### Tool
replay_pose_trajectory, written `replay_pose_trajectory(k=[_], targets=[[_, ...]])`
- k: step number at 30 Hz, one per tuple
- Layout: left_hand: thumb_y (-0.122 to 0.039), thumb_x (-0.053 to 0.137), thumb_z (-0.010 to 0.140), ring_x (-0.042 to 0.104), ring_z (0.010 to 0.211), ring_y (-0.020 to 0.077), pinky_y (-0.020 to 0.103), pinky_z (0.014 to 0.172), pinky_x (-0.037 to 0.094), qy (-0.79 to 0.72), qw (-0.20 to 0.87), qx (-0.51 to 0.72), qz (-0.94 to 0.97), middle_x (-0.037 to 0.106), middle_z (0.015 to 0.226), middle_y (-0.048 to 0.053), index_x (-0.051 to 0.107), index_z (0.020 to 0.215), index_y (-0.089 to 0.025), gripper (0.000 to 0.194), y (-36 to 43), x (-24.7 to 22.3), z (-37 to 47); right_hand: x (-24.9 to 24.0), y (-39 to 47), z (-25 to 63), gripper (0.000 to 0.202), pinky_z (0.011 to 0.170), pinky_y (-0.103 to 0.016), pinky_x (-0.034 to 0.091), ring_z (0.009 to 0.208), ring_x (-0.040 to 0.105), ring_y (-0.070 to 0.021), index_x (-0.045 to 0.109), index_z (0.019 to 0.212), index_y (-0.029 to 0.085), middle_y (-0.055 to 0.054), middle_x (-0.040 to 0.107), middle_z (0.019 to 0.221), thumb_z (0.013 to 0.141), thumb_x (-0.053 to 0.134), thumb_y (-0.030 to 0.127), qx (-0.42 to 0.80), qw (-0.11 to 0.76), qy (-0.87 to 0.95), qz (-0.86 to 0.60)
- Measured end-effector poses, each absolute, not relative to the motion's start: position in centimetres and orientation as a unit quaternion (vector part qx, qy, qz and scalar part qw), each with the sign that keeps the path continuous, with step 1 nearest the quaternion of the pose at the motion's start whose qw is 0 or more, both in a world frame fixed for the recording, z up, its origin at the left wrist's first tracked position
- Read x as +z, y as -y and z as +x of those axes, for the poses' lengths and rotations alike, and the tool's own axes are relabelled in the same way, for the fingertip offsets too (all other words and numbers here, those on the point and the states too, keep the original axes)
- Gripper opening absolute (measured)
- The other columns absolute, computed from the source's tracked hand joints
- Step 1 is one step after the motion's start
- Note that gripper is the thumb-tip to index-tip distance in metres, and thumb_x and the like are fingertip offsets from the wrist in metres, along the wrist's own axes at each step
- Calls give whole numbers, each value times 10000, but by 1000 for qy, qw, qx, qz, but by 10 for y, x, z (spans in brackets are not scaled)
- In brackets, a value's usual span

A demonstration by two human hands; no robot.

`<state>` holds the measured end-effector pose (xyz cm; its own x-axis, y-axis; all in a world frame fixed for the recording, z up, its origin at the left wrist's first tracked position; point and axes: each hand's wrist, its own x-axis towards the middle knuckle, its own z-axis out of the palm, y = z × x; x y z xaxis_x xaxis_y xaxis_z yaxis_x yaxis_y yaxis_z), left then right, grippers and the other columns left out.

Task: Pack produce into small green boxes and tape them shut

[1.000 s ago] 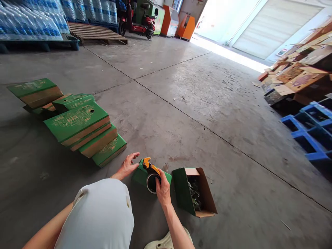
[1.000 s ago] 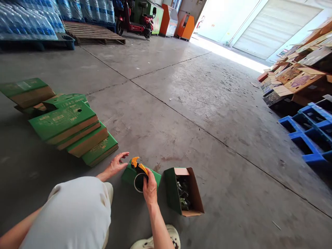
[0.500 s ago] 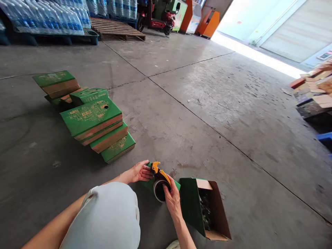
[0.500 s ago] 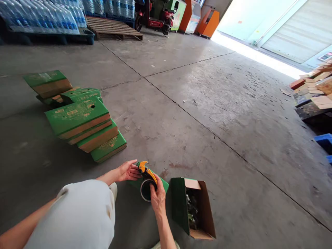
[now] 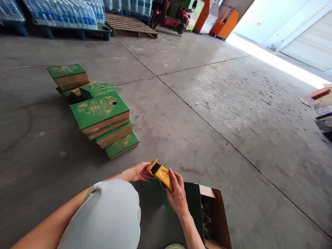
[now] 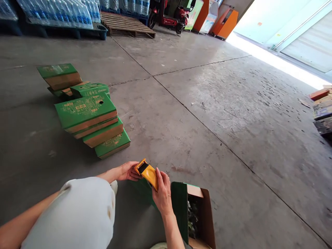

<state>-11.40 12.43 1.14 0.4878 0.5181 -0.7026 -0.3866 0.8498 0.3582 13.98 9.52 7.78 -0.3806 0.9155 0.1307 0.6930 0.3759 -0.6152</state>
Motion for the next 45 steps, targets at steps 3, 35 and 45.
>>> replay_pose_trajectory(k=[3, 35, 45], targets=[[-565, 714, 842, 778, 1050, 307, 370, 892, 598, -419, 862, 271, 91, 820, 1019, 148, 768, 1049, -137, 478, -122, 12, -114, 89, -93, 140, 674, 1049, -479, 550, 1252, 622, -330, 434, 1567, 291, -129, 604, 1368, 936, 658, 361, 241, 190, 802, -512], [-452, 816, 745, 693, 706, 173, 248, 621, 510, -644, 616, 349, 292, 736, 727, 32, 720, 757, -162, 305, -122, -2, -153, 116, -134, 100, 596, 416, -217, 491, 469, 578, -125, 653, 881, 164, 47, 593, 583, 752, 807, 725, 675, 42, 548, -492], [-449, 786, 754, 706, 716, 179, 260, 662, 515, -629, 603, 366, 328, 750, 727, 42, 724, 718, -165, 292, -121, 13, -151, 116, -129, 110, 630, 455, -231, 499, 472, 568, -124, 629, 848, 178, 55, 559, 572, 719, 796, 771, 677, 31, 542, -497]])
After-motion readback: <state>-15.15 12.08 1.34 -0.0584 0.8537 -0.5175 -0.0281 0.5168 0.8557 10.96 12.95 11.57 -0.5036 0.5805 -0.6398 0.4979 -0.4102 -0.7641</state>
